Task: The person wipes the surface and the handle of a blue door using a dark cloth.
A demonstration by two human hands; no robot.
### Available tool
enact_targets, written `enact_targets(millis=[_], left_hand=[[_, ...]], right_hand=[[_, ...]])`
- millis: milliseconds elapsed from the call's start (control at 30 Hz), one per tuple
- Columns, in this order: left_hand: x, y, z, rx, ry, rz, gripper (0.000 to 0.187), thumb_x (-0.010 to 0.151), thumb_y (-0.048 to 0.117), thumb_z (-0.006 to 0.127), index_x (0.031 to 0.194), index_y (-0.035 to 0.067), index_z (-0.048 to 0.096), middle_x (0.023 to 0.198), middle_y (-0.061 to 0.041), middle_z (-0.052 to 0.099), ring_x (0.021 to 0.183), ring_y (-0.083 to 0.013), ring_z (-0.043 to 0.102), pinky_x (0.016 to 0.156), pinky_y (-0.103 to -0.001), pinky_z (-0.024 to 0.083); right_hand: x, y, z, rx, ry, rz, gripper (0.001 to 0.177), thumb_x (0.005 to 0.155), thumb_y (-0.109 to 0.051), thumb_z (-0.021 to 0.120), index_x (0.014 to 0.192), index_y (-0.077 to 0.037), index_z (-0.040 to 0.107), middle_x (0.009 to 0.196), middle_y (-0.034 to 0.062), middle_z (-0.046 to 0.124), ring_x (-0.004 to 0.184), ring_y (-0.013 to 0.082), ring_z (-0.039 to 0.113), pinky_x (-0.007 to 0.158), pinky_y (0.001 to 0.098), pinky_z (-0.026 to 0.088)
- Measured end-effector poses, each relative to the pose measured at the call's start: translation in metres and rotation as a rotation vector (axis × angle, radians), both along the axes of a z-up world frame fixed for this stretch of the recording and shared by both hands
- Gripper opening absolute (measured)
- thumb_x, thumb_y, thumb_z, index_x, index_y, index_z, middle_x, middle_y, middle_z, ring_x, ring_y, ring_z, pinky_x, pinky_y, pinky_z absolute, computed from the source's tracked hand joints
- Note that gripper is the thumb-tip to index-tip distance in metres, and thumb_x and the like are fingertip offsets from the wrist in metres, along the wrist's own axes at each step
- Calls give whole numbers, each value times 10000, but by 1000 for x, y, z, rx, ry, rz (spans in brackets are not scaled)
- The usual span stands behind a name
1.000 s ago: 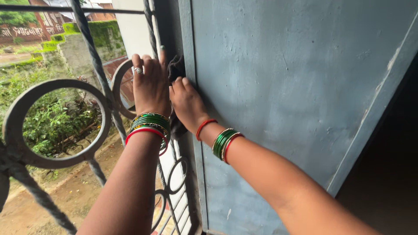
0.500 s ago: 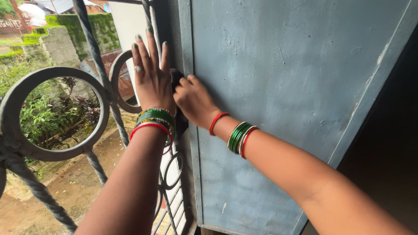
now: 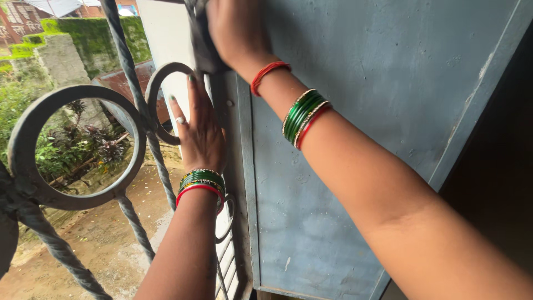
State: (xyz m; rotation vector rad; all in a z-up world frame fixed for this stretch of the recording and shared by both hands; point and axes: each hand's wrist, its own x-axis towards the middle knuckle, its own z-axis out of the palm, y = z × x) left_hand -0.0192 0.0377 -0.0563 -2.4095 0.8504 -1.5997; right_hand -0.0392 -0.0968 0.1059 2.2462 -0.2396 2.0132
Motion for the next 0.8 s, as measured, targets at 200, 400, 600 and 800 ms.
enact_targets(millis=[200,400,600,800], left_hand=[[10,-6,-27,-85,-32,-47,656,964,269,510,1567,30,421,1720,-162,160,1525,-304,335,949,-357,383],[13,-9,-25,-89,-29,-43,680,918,199,518,1563,11,414,1707,-143,179,946,-178,530,845,-299,391],[16,-16,-29,-103,-68,21,724,925,237,514,1596,18,354,1701,-124,181,1008,-185,530,905,-313,378],[18,-17,-32,-84,10,-26,696,923,258,527,1569,33,396,1714,-141,166,1035,-200,527,933,-328,365]], right_hand=[[-1,3,-44,-338,153,-344,681,813,-160,632,1440,71,498,1512,167,474,1437,321,355,1200,541,252],[17,-12,-42,-489,220,-713,386,935,-153,593,1282,7,650,1440,128,534,1421,323,356,1151,535,272],[27,-17,-97,-558,449,-668,201,906,-241,564,906,-119,724,943,110,689,1155,320,565,1094,447,331],[3,-9,-173,-616,375,-546,209,908,-228,536,927,-114,711,868,51,597,978,233,562,1072,413,353]])
